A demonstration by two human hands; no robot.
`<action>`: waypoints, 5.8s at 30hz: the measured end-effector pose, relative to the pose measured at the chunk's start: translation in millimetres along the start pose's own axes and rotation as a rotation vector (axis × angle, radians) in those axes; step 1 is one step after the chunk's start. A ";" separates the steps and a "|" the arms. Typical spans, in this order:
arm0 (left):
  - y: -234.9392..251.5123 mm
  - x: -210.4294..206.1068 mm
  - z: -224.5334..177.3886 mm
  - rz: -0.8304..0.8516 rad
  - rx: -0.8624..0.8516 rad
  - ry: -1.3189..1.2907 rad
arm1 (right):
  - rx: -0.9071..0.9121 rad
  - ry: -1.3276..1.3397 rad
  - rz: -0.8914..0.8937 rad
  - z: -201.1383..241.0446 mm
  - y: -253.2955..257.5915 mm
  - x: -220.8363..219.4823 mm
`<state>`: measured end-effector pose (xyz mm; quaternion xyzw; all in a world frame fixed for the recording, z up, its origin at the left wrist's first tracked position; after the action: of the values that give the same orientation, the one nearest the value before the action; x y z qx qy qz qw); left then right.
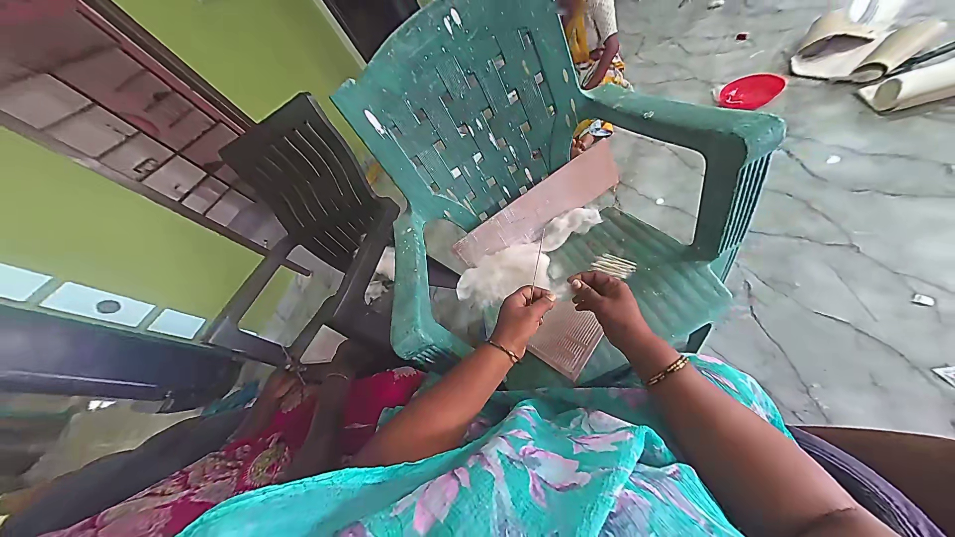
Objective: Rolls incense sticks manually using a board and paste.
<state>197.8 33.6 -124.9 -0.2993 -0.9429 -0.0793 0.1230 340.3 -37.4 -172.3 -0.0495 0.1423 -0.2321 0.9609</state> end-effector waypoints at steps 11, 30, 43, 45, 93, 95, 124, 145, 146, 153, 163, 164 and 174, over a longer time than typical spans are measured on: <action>-12.5 7.6 9.3 0.052 0.067 0.079 | 0.000 -0.081 0.076 -1.5 -4.5 -0.3; -46.0 39.2 72.7 0.246 0.264 0.417 | 0.062 -0.889 0.031 -23.0 -8.2 -33.9; -51.6 39.2 56.0 0.353 0.061 0.606 | 0.122 -0.964 -0.077 -27.1 0.5 -32.6; -50.9 37.8 56.7 0.366 0.072 0.601 | 0.138 -0.961 -0.127 -24.5 1.2 -27.7; -68.0 23.5 72.4 0.567 -0.008 0.474 | 0.028 -1.768 0.509 -34.8 -87.6 -22.4; -69.8 20.5 72.0 0.578 -0.028 0.481 | 0.249 -1.602 0.416 -29.1 -95.8 -10.9; -68.8 41.3 66.8 0.509 -0.092 0.379 | 0.220 -1.291 -0.437 26.4 -38.2 37.6; -53.9 50.0 76.7 0.734 -0.041 0.266 | -0.057 -1.215 -0.774 18.2 14.9 67.4; -53.8 50.4 76.4 0.746 -0.042 0.260 | -0.040 -1.219 -0.768 20.0 15.6 64.3; -54.0 54.1 76.7 0.790 -0.109 0.213 | 0.155 -1.368 -0.393 17.7 63.2 0.6; -56.0 57.9 76.0 0.846 -0.156 0.188 | -0.084 -1.452 -0.184 -24.1 133.2 -42.1; -56.4 57.8 76.8 0.845 -0.159 0.185 | -0.079 -1.444 -0.191 -23.5 131.0 -43.3; -56.4 55.2 79.3 0.787 -0.143 0.285 | -0.074 -0.594 -0.485 11.6 56.4 -22.9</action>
<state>106.6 35.8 -189.7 -0.6303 -0.7224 -0.1321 0.2519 348.7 23.5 -164.5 -0.1816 -0.1496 -0.4230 0.8751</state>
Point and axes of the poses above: each hand's wrist, its own y-axis towards the middle knuckle, its own x-axis out of the back of the hand, z = x × y, the point moved 5 cm from there along y, towards the middle knuckle, and after that the axes turned 14 degrees about -x, right-handed, at the moved point
